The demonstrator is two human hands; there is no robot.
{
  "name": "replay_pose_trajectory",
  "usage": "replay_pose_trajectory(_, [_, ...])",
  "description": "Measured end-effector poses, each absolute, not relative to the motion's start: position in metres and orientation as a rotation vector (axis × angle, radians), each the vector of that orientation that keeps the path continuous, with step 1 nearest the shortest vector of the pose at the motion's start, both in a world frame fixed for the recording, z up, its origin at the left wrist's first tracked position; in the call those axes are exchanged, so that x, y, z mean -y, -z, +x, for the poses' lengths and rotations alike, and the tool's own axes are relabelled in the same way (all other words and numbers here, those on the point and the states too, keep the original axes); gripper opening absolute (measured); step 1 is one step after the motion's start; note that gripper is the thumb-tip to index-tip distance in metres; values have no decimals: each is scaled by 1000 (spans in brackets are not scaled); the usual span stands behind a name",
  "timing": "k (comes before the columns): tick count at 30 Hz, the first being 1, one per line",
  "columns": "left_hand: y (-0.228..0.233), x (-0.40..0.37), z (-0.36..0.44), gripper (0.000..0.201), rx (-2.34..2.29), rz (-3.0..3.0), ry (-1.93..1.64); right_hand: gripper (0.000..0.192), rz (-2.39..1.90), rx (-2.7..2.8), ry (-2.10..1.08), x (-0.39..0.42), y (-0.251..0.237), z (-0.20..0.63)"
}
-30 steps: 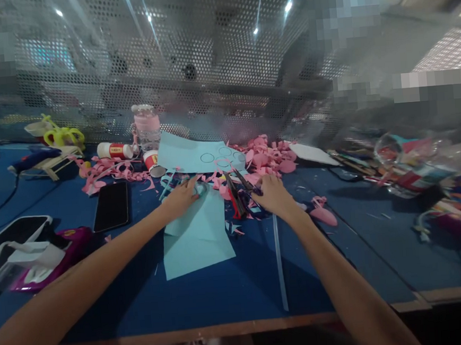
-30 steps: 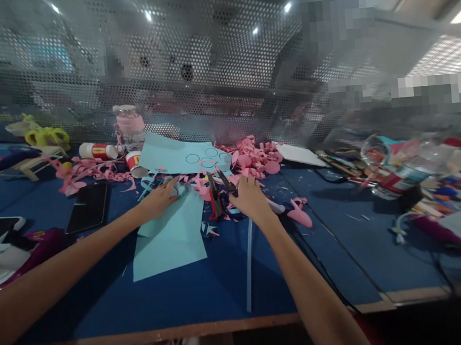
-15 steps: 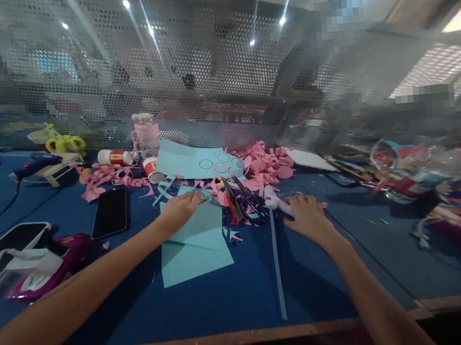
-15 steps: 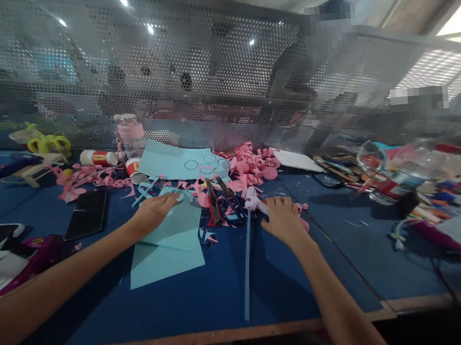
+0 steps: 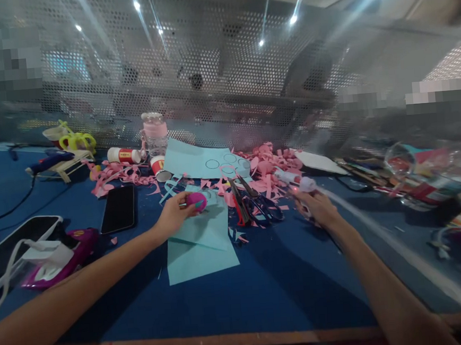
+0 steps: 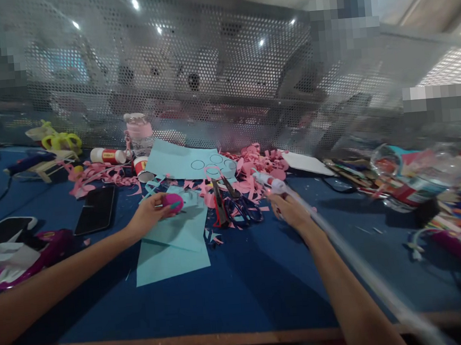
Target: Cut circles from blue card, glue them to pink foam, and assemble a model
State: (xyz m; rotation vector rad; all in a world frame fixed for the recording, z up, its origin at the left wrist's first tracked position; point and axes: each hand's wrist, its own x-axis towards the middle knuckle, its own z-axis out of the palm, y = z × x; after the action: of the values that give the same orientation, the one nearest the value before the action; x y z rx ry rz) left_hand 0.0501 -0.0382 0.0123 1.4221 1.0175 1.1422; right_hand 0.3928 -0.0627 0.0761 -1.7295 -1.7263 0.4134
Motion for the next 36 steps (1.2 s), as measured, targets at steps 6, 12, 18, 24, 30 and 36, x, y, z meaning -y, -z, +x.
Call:
replay_pose_trajectory(6, [-12,51,43,35,-952,2113,-843,39,-1346,1493,-1140,57,-89,336])
replay_pose_trajectory(12, [-12,85,48,80,-1219,2600,-631,35,-1290,1426,-1422,59,-84,304])
replay_pose_trajectory(18, [-9,119,56,79,-1167,2669,-314,29,-1418,1384,-1581,69,-67,302])
replay_pose_trajectory(24, [-3,112,56,90,-1200,2642,-348,20,-1491,1351,-1665,71,-49,289])
replay_pose_trajectory(30, [1,113,57,90,-1231,2613,-397,20,-1452,1411,-1668,72,-41,290])
replay_pose_trajectory(36, [-2,112,57,87,-1209,2580,-374,23,-1453,1482,-1659,72,-42,289])
